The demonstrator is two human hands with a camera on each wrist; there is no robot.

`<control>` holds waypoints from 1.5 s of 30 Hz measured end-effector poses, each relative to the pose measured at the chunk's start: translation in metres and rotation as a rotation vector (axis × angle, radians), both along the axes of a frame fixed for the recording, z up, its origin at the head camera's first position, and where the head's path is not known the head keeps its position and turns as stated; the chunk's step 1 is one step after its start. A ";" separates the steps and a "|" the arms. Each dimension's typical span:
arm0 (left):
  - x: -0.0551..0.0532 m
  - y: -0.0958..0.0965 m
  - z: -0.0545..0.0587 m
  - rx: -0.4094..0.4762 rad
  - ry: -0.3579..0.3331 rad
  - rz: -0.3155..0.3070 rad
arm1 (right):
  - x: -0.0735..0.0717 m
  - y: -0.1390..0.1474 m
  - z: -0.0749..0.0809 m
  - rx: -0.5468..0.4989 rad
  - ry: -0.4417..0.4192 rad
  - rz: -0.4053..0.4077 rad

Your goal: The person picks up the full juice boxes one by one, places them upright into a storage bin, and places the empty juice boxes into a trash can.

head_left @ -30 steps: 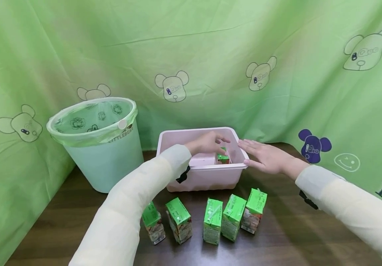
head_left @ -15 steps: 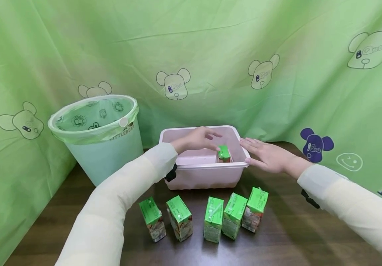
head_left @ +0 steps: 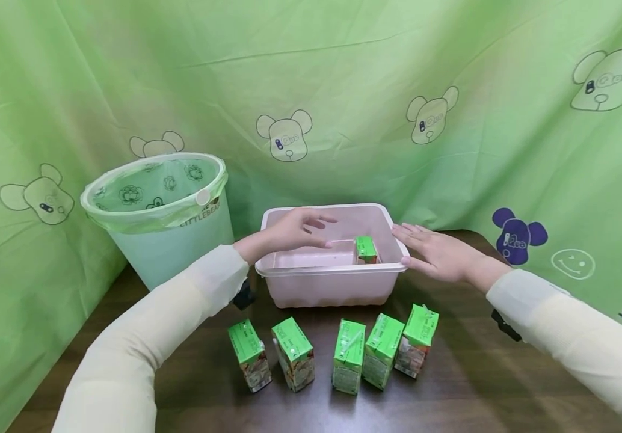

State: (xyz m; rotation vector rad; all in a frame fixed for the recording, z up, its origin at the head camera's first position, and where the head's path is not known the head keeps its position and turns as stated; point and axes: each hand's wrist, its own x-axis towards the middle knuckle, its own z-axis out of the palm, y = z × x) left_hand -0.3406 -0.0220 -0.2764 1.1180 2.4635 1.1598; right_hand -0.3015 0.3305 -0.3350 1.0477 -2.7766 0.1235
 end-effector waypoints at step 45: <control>0.102 -0.148 -0.086 0.254 0.073 -0.026 | -0.001 -0.002 -0.001 -0.036 0.001 -0.028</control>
